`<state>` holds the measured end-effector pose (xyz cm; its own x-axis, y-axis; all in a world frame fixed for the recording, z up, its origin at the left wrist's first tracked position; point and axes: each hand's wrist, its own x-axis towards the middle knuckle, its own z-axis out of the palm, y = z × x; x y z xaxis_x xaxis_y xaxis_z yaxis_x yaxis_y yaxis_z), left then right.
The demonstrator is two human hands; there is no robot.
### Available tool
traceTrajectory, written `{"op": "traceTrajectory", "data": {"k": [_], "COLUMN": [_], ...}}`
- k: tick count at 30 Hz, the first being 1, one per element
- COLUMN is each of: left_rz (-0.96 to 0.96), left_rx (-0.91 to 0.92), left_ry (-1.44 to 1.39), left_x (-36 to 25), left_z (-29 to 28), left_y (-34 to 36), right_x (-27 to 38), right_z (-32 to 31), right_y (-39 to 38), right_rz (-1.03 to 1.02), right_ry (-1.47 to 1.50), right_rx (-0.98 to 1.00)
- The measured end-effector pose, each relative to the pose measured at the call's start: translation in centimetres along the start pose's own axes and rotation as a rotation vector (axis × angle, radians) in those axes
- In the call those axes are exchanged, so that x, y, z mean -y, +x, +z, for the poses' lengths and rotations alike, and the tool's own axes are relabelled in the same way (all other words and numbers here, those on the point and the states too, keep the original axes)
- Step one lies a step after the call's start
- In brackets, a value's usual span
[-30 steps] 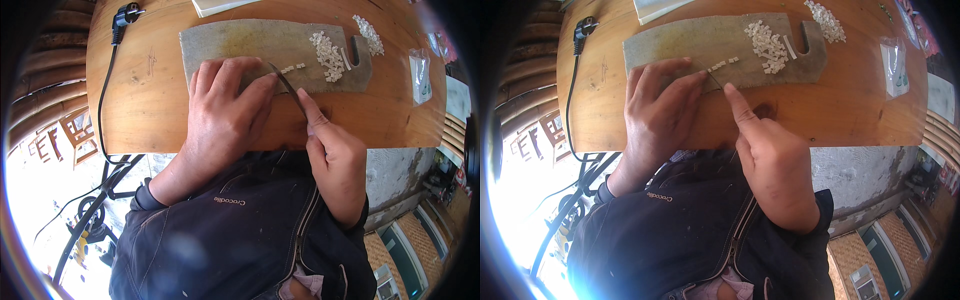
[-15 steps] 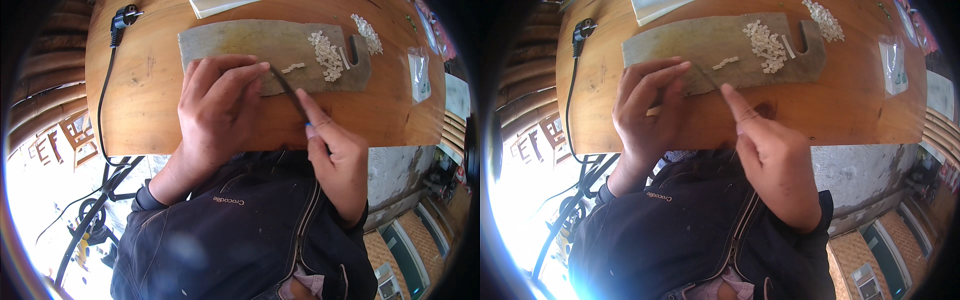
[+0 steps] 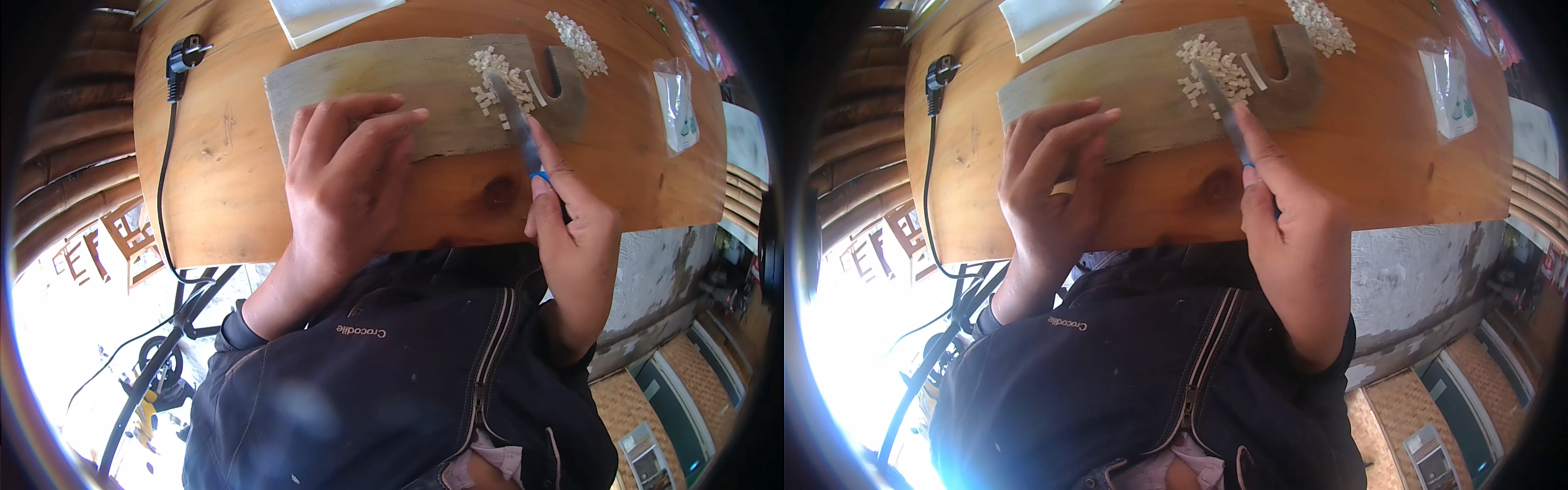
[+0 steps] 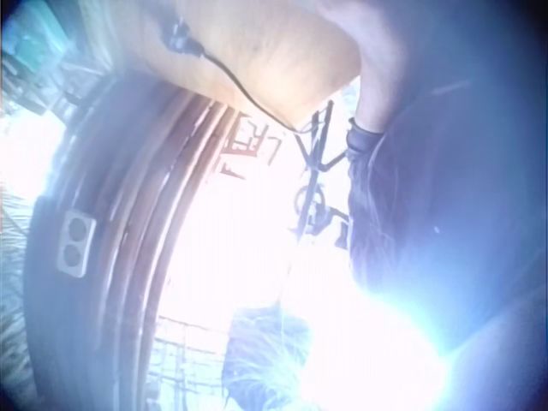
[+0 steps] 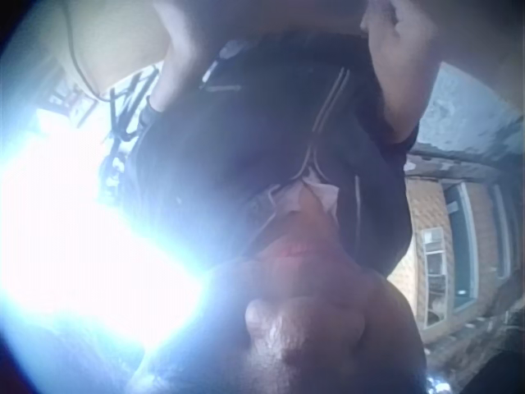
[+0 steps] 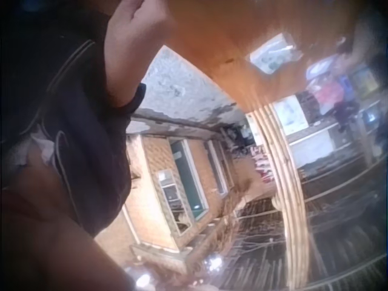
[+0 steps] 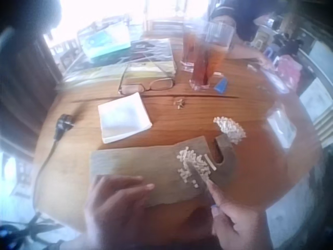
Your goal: The person uses a knife to cut small white rectangular pieces on a cutting board. They repeatedly slice the pieces into smaller bits and then fold a white paper sheet over the cut pieces.
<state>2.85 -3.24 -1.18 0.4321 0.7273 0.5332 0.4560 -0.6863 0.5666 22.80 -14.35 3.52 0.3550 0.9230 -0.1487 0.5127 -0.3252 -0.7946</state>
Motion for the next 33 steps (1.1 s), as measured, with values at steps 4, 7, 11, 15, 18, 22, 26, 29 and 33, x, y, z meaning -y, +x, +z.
{"op": "traceTrajectory", "data": {"k": [4,7,11,15,18,22,26,29,33], "left_rz": [-0.022,0.000,0.054,0.080,0.089,0.107,0.133,0.156,0.195], "left_rx": [0.109,0.133,0.156,0.172,0.178,0.184,0.200,0.185,0.043], "left_ry": [-0.013,0.041,0.183,0.281,0.314,0.316,0.334,0.328,0.224], "left_x": [-2.0,-3.7,-5.5,-5.7,-5.6,-5.5,-5.5,-5.4,-4.5], "left_z": [1.0,2.3,4.8,6.7,7.2,7.4,7.1,7.0,6.9], "left_y": [1.8,3.5,5.8,6.6,6.7,6.8,7.0,7.2,7.6], "right_x": [-0.3,-1.9,-3.3,-4.3,-5.1,-5.8,-5.8,-5.6,-4.8], "right_z": [-1.6,-2.2,-2.8,-3.7,-4.5,-4.7,-4.7,-4.6,-4.1], "right_y": [-0.2,0.1,0.0,-0.3,-0.6,-0.9,-1.1,-1.1,-1.1], "right_rz": [0.082,0.022,-0.008,-0.021,-0.013,-0.010,-0.007,-0.010,-0.012], "right_ry": [0.126,0.135,0.207,0.244,0.263,0.277,0.304,0.288,0.283], "right_rx": [-0.049,-0.109,-0.169,-0.166,-0.170,-0.185,-0.162,-0.156,-0.143]}}
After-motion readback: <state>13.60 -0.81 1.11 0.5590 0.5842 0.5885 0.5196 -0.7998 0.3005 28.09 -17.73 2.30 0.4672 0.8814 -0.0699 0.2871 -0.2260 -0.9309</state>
